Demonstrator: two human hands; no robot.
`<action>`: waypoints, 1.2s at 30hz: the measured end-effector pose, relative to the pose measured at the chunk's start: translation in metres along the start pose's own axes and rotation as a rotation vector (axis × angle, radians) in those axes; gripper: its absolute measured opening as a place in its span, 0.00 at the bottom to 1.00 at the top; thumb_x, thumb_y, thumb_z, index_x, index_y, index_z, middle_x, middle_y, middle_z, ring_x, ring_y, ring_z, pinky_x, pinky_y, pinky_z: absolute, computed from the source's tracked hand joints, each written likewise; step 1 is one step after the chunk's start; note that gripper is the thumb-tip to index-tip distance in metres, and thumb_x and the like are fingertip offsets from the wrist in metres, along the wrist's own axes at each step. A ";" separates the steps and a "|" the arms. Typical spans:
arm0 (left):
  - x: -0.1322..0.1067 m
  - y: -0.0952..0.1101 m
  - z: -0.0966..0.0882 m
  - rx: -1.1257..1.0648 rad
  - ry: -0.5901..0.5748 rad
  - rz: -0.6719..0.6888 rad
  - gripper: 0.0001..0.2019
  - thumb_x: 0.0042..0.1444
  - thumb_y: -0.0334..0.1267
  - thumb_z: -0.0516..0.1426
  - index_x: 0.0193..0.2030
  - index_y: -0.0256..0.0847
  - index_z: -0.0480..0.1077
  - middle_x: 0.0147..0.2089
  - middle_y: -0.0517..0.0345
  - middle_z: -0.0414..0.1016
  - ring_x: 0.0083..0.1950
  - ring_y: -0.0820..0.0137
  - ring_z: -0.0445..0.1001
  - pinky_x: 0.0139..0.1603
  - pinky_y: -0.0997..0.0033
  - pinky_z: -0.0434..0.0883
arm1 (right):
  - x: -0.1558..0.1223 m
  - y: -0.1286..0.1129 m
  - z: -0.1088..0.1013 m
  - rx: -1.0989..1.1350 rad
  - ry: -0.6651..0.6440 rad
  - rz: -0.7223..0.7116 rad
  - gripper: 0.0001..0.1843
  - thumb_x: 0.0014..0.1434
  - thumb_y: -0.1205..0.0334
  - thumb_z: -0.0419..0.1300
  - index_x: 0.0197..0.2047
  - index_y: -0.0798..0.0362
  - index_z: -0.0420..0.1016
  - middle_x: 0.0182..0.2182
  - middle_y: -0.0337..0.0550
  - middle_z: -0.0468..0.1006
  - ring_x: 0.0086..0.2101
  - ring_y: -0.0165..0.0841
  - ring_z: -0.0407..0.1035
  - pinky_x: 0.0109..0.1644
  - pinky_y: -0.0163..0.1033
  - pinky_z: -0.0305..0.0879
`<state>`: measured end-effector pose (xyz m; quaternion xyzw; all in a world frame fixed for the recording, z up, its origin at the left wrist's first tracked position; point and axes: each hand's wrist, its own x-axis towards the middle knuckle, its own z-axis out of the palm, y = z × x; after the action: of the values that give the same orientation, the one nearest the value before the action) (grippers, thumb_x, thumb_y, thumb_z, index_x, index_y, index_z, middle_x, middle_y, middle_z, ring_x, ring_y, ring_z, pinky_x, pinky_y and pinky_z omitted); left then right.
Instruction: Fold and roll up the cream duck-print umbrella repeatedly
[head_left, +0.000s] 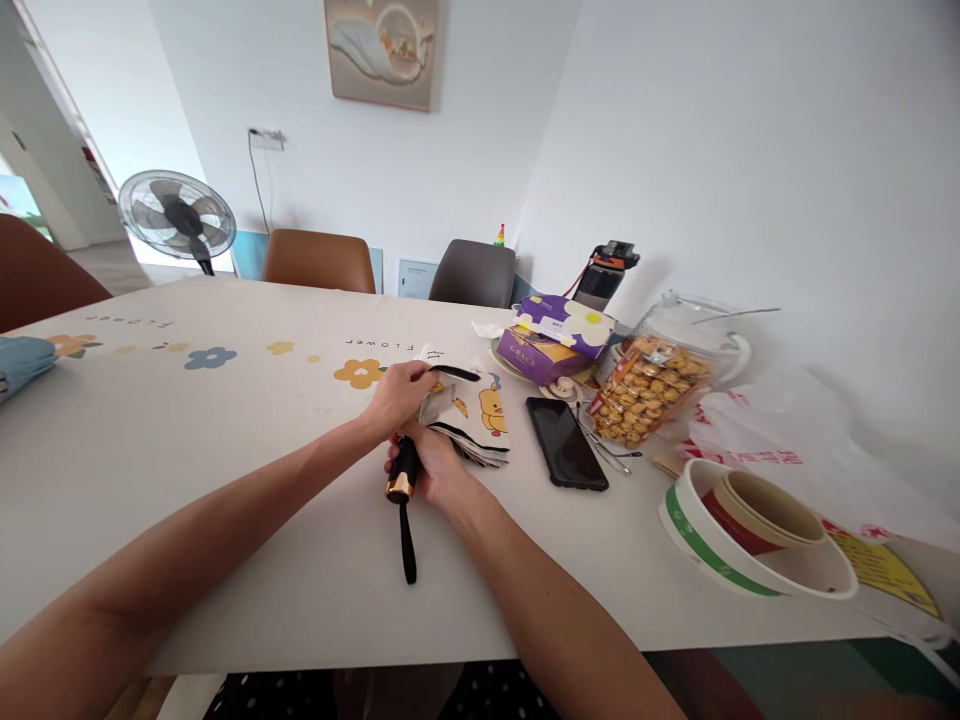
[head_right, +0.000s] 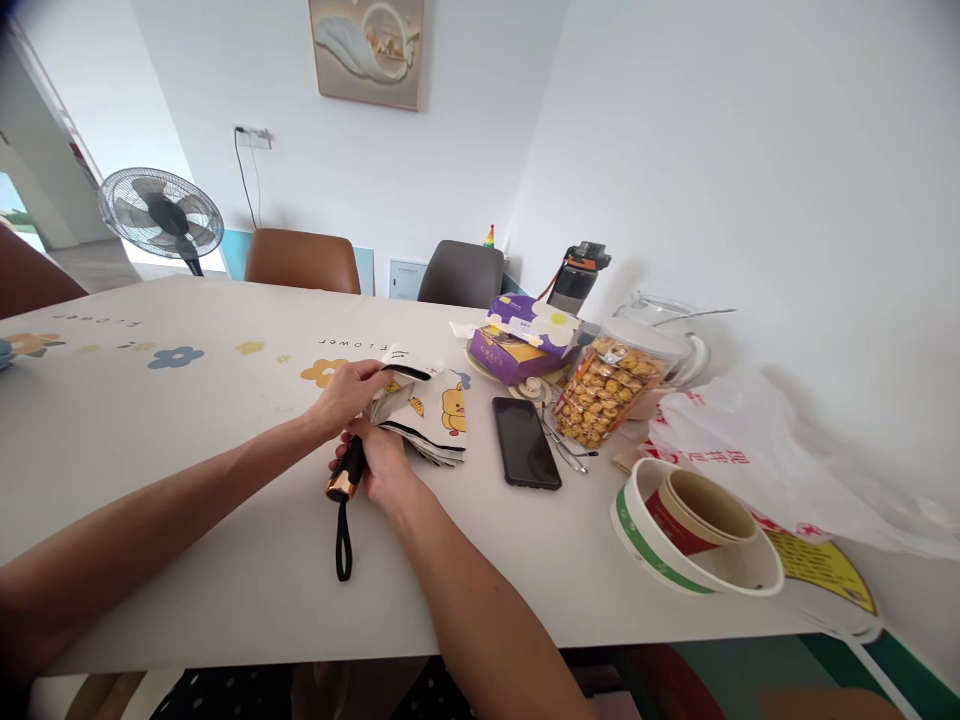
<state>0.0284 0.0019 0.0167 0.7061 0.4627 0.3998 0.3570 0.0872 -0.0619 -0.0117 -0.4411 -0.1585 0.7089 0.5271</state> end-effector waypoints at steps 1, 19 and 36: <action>0.001 -0.001 -0.002 0.013 0.045 0.002 0.12 0.50 0.44 0.50 0.26 0.40 0.68 0.19 0.65 0.60 0.23 0.76 0.58 0.23 0.76 0.55 | 0.000 0.000 0.000 -0.002 -0.002 0.009 0.04 0.48 0.71 0.56 0.26 0.57 0.63 0.17 0.36 0.64 0.16 0.25 0.59 0.18 0.33 0.61; 0.004 -0.009 -0.055 -0.052 0.187 -0.167 0.04 0.42 0.35 0.52 0.26 0.39 0.60 0.22 0.60 0.65 0.21 0.73 0.66 0.19 0.72 0.66 | -0.007 -0.014 0.001 0.027 0.013 -0.006 0.12 0.47 0.61 0.64 0.28 0.55 0.63 0.18 0.32 0.63 0.15 0.22 0.57 0.15 0.29 0.57; -0.014 -0.075 -0.070 -0.645 0.203 -0.509 0.12 0.40 0.36 0.62 0.31 0.34 0.66 0.33 0.55 0.69 0.25 0.74 0.70 0.20 0.74 0.69 | -0.009 -0.020 -0.001 0.024 0.028 -0.047 0.07 0.48 0.66 0.58 0.26 0.54 0.60 0.18 0.32 0.62 0.14 0.20 0.54 0.15 0.28 0.56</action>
<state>-0.0655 0.0216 -0.0221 0.3784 0.5063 0.4907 0.5997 0.1007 -0.0629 0.0053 -0.4409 -0.1529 0.6919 0.5509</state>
